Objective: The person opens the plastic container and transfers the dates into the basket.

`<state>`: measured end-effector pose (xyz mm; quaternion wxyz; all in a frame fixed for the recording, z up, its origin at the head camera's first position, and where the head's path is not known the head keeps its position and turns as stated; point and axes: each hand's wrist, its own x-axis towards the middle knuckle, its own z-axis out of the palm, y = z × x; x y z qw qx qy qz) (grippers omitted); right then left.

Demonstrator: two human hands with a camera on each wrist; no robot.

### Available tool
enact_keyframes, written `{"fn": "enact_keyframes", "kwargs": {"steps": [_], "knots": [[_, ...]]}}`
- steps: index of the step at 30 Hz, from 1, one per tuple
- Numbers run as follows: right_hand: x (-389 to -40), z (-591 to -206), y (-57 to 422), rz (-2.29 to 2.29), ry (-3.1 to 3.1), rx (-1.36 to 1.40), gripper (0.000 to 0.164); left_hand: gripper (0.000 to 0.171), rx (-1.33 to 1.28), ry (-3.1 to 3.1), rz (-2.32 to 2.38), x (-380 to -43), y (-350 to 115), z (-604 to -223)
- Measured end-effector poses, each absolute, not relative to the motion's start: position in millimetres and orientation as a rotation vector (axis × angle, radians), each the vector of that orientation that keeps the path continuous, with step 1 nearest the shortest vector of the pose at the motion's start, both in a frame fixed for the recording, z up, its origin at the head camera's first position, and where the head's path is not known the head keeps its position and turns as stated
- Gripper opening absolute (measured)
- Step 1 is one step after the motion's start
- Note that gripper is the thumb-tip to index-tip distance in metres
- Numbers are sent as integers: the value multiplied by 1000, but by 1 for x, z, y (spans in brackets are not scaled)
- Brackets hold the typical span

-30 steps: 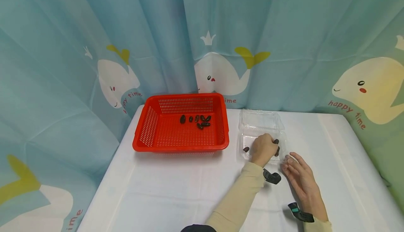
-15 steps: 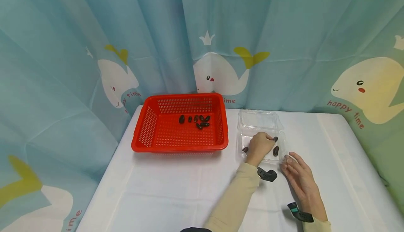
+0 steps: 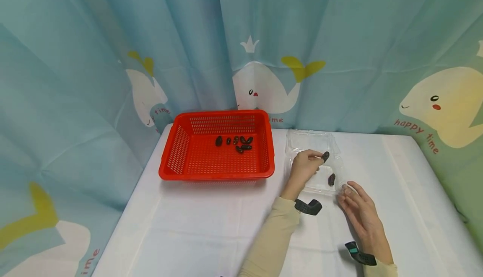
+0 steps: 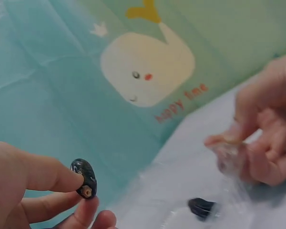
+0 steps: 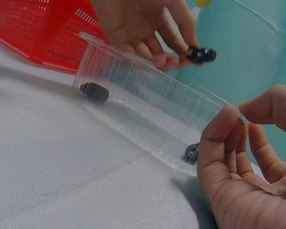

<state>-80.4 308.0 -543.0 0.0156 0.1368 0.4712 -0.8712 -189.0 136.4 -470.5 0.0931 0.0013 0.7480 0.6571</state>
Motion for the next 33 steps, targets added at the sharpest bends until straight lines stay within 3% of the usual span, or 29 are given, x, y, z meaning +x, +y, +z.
{"fn": "enact_keyframes", "kwargs": {"steps": [18,33], "knots": [[-80,-543,307,-2723,1437,412,30,24,181,2074,2104,-204,66,-423],[-81,-541,306,-2697,1426,473,31,29,317,2285,1792,-228,-9,-406]]}}
